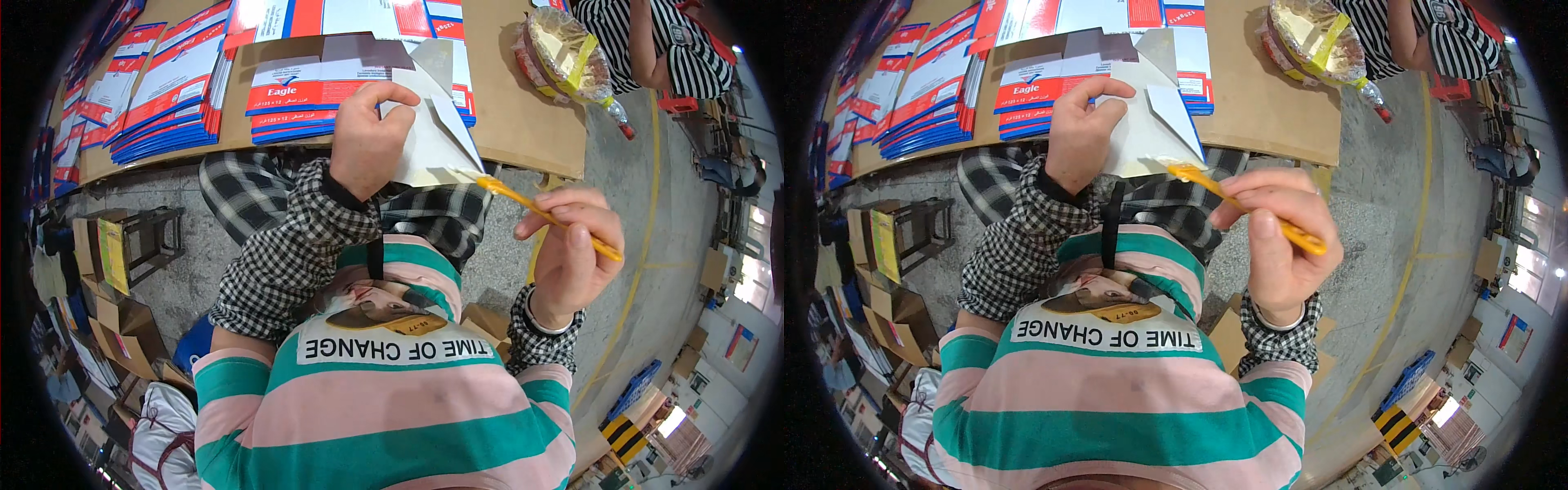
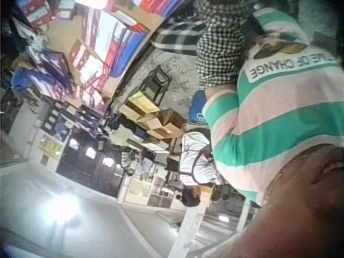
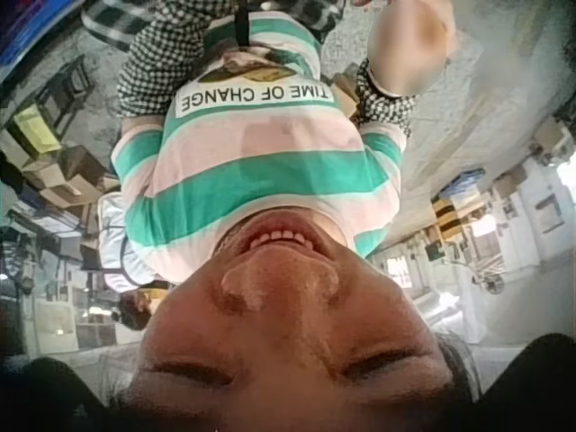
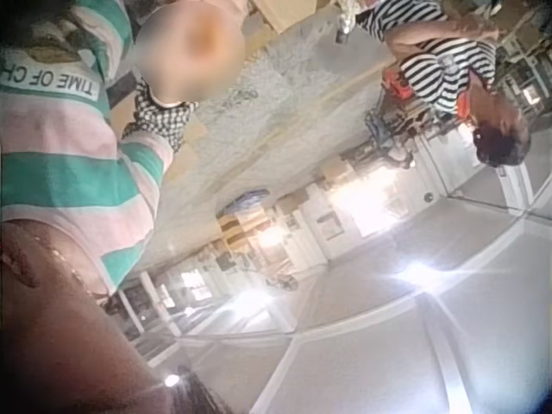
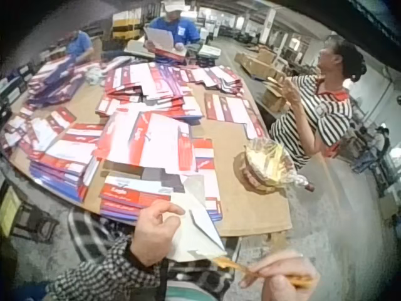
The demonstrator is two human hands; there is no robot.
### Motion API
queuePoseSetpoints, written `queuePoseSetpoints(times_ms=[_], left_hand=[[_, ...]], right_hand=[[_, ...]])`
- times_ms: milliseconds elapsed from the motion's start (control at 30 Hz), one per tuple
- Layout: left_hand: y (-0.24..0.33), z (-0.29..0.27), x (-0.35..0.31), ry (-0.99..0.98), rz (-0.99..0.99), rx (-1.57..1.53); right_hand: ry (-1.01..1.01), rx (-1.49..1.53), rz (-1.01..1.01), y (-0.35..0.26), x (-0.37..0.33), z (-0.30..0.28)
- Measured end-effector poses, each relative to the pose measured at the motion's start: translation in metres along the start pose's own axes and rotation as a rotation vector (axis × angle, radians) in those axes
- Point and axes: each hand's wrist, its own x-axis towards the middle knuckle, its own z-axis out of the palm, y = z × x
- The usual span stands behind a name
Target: The person assembles flat paper boxes by folding the flaps and applying glue with a yellow brush. They repeatedly pick up a flat sheet, fold the sides, apply adhesive to the tabs, and press the flaps together to form a box. The finished boxes are stacked on the table.
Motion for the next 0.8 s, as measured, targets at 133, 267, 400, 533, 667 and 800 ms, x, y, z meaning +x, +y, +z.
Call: queuePoseSetpoints(times_ms=[133, 267, 400, 533, 667, 800], left_hand=[[0.006, 0.004, 0.005, 0.023, 0.006, -0.001], [0.009, 0.005, 0.009, 0.05, 0.063, 0.03], [0.009, 0.005, 0.01, 0.049, 0.092, 0.065], [0.01, 0.004, 0.01, 0.054, 0.093, 0.072], [0.01, 0.002, 0.011, 0.068, 0.098, 0.056], [0.012, 0.003, 0.011, 0.082, 0.101, 0.078]], right_hand=[[-0.059, -0.052, -0.03, 0.002, -0.004, 0.002], [-0.069, -0.1, 0.012, 0.002, -0.004, 0.008], [-0.114, -0.15, -0.017, 0.002, 0.001, 0.005], [-0.14, -0.189, 0.019, -0.001, 0.007, 0.008], [-0.155, -0.176, 0.024, -0.002, 0.009, 0.005], [-0.135, -0.203, 0.041, -0.001, 0.014, 0.012]])
